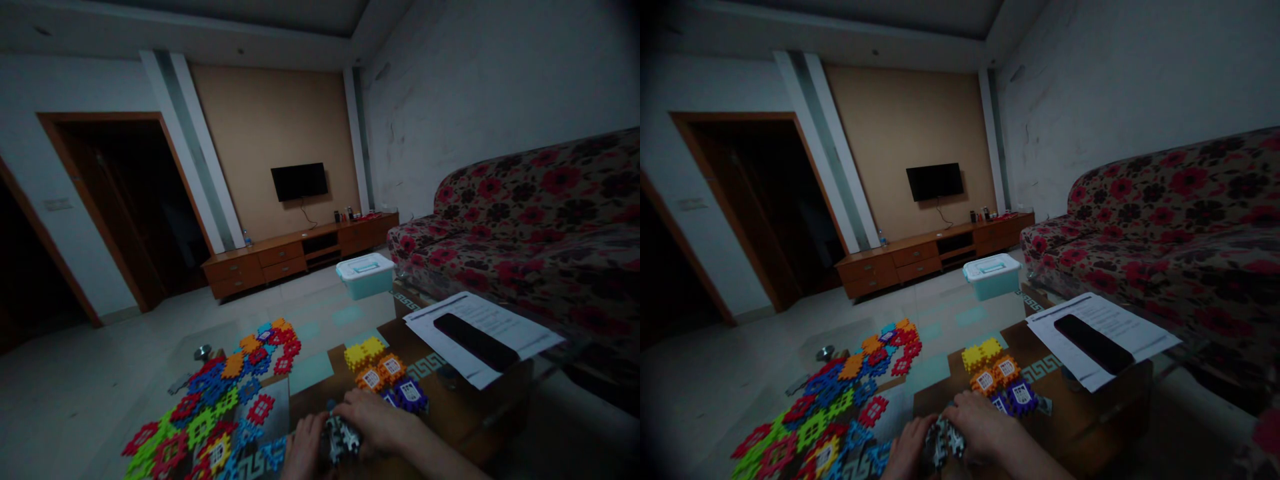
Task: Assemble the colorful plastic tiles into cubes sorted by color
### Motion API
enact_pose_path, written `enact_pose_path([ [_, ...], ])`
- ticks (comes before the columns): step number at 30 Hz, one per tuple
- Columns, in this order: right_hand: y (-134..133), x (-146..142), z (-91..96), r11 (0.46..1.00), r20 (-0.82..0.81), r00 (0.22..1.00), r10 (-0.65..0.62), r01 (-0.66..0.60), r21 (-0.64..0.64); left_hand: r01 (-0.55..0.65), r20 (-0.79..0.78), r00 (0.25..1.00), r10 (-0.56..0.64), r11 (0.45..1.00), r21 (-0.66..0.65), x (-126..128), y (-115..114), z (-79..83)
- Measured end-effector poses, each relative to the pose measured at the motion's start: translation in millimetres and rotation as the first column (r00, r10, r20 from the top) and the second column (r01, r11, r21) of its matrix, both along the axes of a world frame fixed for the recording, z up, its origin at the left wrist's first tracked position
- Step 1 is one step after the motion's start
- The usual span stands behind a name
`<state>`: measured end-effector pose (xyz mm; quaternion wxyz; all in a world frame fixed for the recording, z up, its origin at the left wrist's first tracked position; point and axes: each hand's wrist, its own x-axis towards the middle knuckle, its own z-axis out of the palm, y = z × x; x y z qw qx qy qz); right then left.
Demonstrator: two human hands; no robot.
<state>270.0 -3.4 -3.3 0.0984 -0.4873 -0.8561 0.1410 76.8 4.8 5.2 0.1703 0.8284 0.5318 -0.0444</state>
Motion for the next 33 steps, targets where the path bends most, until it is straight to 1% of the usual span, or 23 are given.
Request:
enact_pose_path([
  [5, -0.5, 2.2, 7.1, 0.999, 0.028, 1.000, -0.003, 0.004, -0.051, 0.006, -0.037, 0.999, -0.006, 1.000, -0.020, -0.9, 3.7, -3.7],
  [10, -4.8, 4.3, 14.2, 0.999, 0.021, 1.000, -0.005, 0.006, -0.043, 0.003, -0.036, 0.999, -0.003, 1.000, -0.020, -2.0, 1.7, -4.5],
  [17, -5.5, 4.5, 11.5, 0.999, 0.038, 0.999, -0.005, 0.006, -0.035, 0.005, 0.013, 1.000, -0.005, 1.000, 0.000, -2.5, -2.8, 0.0],
  [23, -5.6, 3.3, 14.4, 0.999, 0.042, 0.999, 0.002, -0.001, -0.035, 0.005, -0.015, 1.000, -0.005, 1.000, 0.000, 0.2, -3.6, 2.0],
  [27, -6.3, 3.4, 13.4, 0.999, 0.027, 1.000, -0.004, 0.005, -0.039, 0.010, -0.023, 1.000, -0.010, 1.000, 0.006, 1.5, -3.9, 1.7],
  [30, -5.5, 6.2, 13.8, 0.998, 0.011, 1.000, -0.003, 0.003, -0.066, 0.004, -0.023, 1.000, -0.004, 1.000, 0.006, 1.5, -4.2, 1.2],
  [33, -5.0, 12.7, 22.8, 0.997, -0.101, 0.995, -0.022, 0.014, -0.075, -0.007, 0.006, 1.000, 0.007, 1.000, -0.005, -0.4, -3.8, -1.5],
])
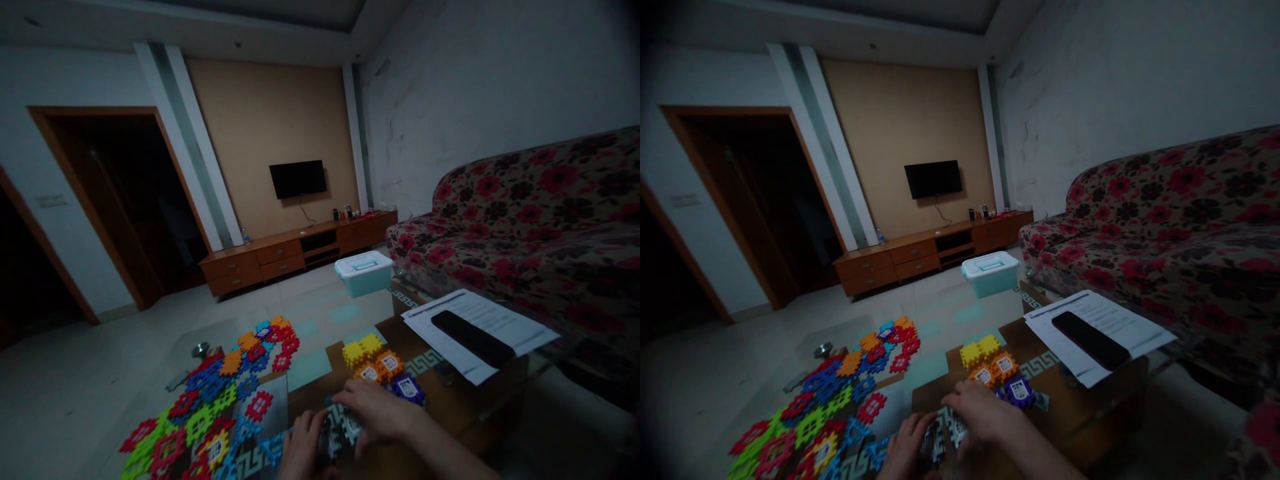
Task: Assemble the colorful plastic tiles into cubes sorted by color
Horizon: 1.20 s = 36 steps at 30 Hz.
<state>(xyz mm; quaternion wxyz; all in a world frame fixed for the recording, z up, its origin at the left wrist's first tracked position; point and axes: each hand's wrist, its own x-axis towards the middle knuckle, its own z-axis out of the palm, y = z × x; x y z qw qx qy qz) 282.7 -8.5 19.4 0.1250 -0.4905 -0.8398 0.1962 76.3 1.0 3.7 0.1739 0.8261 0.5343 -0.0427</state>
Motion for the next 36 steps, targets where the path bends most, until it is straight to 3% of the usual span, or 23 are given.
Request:
enact_pose_path([
  [4, 2.8, 11.2, 18.9, 0.971, -0.220, 0.961, -0.168, 0.200, 0.132, 0.008, 0.070, 0.997, -0.010, 1.000, 0.023, -4.7, 2.5, -7.5],
  [8, 9.8, 22.3, 27.9, 0.878, -0.383, 0.866, -0.320, 0.423, 0.223, 0.036, 0.111, 0.993, -0.045, 0.996, 0.083, -6.7, 5.9, -16.6],
  [11, 12.6, 28.7, 29.4, 0.825, -0.460, 0.807, -0.370, 0.513, 0.236, 0.050, 0.128, 0.990, -0.066, 0.991, 0.124, -7.3, 8.2, -24.2],
  [18, 12.3, 32.7, 31.6, 0.782, -0.528, 0.760, -0.378, 0.568, 0.257, 0.079, 0.271, 0.955, -0.124, 0.982, 0.172, -14.6, 11.3, -36.7],
  [25, 15.3, 35.8, 27.5, 0.776, -0.495, 0.766, -0.409, 0.578, 0.254, 0.060, 0.281, 0.952, -0.121, 0.975, 0.214, -15.6, 7.8, -30.8],
  [31, 22.1, 47.6, 19.4, 0.727, -0.578, 0.699, -0.422, 0.641, 0.245, 0.017, 0.292, 0.951, -0.103, 0.959, 0.283, -17.3, 5.2, -27.5],
  [33, 24.1, 53.1, 14.4, 0.736, -0.523, 0.719, -0.459, 0.637, 0.230, -0.003, 0.293, 0.952, -0.085, 0.958, 0.287, -19.0, 3.8, -25.8],
  [36, 24.4, 56.6, 5.8, 0.812, -0.297, 0.819, -0.492, 0.554, 0.185, -0.024, 0.289, 0.955, -0.060, 0.960, 0.279, -21.6, 1.2, -21.6],
])
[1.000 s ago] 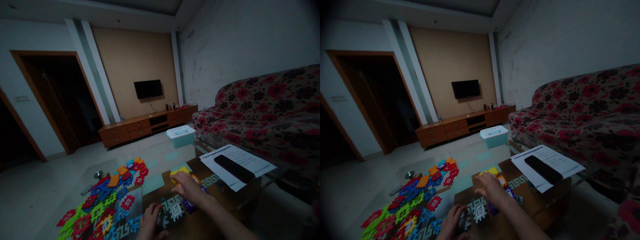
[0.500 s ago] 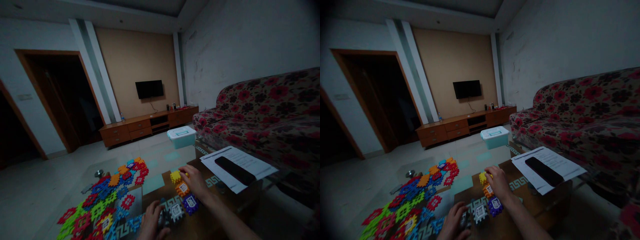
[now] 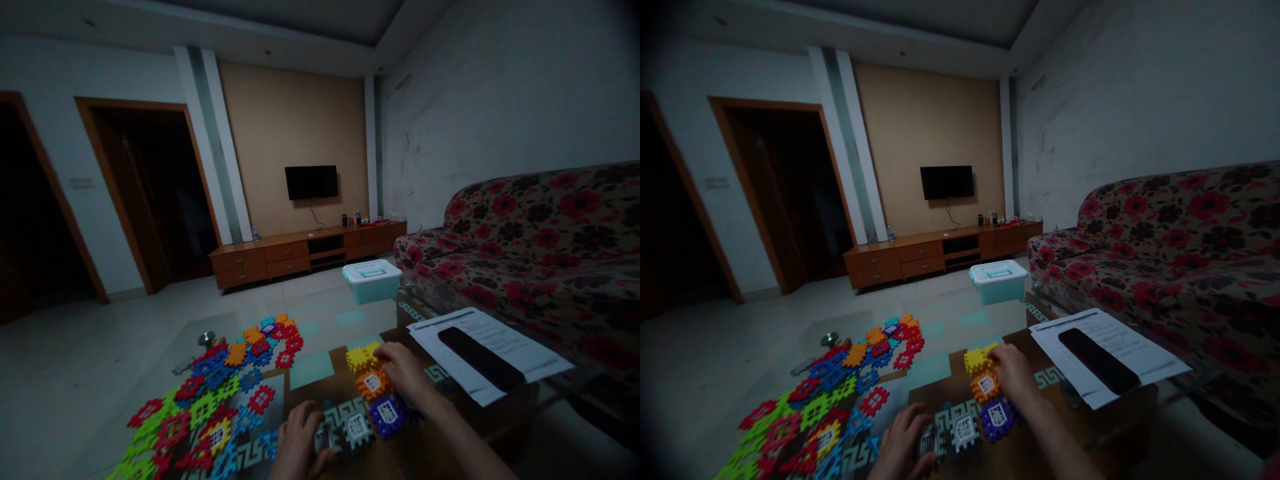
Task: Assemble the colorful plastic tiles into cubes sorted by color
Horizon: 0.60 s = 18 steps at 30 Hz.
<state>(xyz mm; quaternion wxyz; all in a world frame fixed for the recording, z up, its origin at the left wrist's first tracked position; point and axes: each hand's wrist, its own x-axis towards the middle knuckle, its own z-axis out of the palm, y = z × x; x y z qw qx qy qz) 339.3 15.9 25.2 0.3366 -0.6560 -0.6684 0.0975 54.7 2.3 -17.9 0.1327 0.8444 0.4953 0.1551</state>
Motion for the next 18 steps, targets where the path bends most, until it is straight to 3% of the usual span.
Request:
enact_pose_path([
  [2, -1.7, -2.6, -5.1, 0.993, 0.107, 0.991, 0.076, -0.065, -0.097, -0.004, 0.000, 1.000, 0.004, 1.000, 0.003, -1.0, -1.9, 3.5],
  [6, -5.6, -14.6, -11.1, 0.976, 0.207, 0.963, 0.171, -0.137, -0.170, -0.030, -0.019, 0.999, 0.030, 1.000, -0.003, 0.3, -5.7, 12.2],
  [12, -4.4, -28.7, -14.4, 0.975, 0.312, 0.940, 0.136, -0.071, -0.212, -0.069, -0.064, 0.996, 0.066, 0.996, -0.050, 5.7, -10.5, 23.9],
  [18, -3.1, -35.5, -14.2, 0.971, 0.366, 0.919, 0.145, -0.060, -0.233, -0.045, -0.069, 0.997, 0.044, 0.999, -0.020, 5.5, -12.1, 23.4],
])
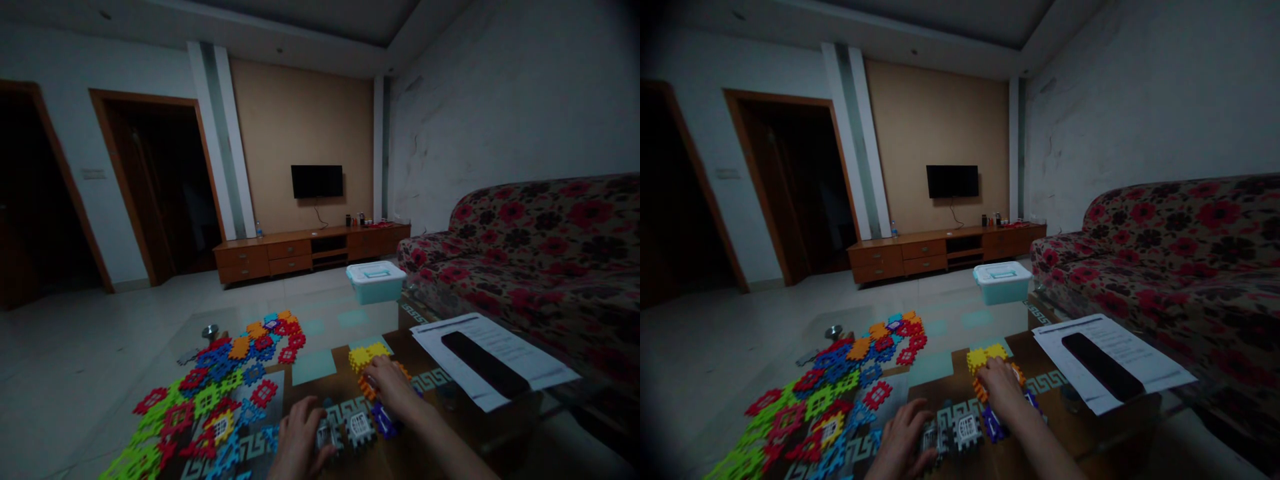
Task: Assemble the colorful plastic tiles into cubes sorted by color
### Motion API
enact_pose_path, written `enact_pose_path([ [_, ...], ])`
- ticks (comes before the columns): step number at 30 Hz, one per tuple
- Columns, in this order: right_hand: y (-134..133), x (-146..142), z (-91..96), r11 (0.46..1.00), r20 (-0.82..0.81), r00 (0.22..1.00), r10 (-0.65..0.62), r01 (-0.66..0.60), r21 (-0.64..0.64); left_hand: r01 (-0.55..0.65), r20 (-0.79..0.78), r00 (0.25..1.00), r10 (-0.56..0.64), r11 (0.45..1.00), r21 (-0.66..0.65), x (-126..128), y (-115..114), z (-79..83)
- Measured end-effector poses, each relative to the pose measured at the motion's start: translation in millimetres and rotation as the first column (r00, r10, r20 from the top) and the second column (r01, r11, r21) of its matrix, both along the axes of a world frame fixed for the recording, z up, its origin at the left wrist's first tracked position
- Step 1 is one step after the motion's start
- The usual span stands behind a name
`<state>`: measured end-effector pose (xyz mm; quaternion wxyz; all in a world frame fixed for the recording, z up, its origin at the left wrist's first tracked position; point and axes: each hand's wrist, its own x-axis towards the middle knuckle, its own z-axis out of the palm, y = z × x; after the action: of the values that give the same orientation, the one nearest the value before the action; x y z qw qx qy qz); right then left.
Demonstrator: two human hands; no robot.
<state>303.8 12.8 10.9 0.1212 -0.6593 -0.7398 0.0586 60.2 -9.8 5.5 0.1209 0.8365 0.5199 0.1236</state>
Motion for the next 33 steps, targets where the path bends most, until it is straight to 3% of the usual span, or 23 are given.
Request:
enact_pose_path([
  [11, 3.3, -2.0, -1.8, 1.000, 0.059, 0.998, 0.014, -0.013, -0.015, 0.034, 0.013, 0.999, -0.035, 0.997, 0.072, -2.3, 3.5, -14.6],
  [26, 3.8, -9.7, -0.9, 1.000, 0.011, 1.000, 0.017, -0.017, 0.001, 0.015, -0.001, 1.000, -0.015, 1.000, 0.023, 0.9, 1.3, -7.2],
  [30, 6.7, 4.2, -1.6, 0.999, -0.103, 0.995, 0.014, -0.009, 0.048, -0.011, -0.016, 1.000, 0.011, 1.000, 0.007, 2.5, 0.7, -5.1],
  [33, 10.6, 24.7, 3.5, 0.974, -0.252, 0.965, -0.071, 0.121, 0.192, -0.003, 0.001, 1.000, 0.003, 1.000, 0.018, 0.7, 2.1, -7.8],
])
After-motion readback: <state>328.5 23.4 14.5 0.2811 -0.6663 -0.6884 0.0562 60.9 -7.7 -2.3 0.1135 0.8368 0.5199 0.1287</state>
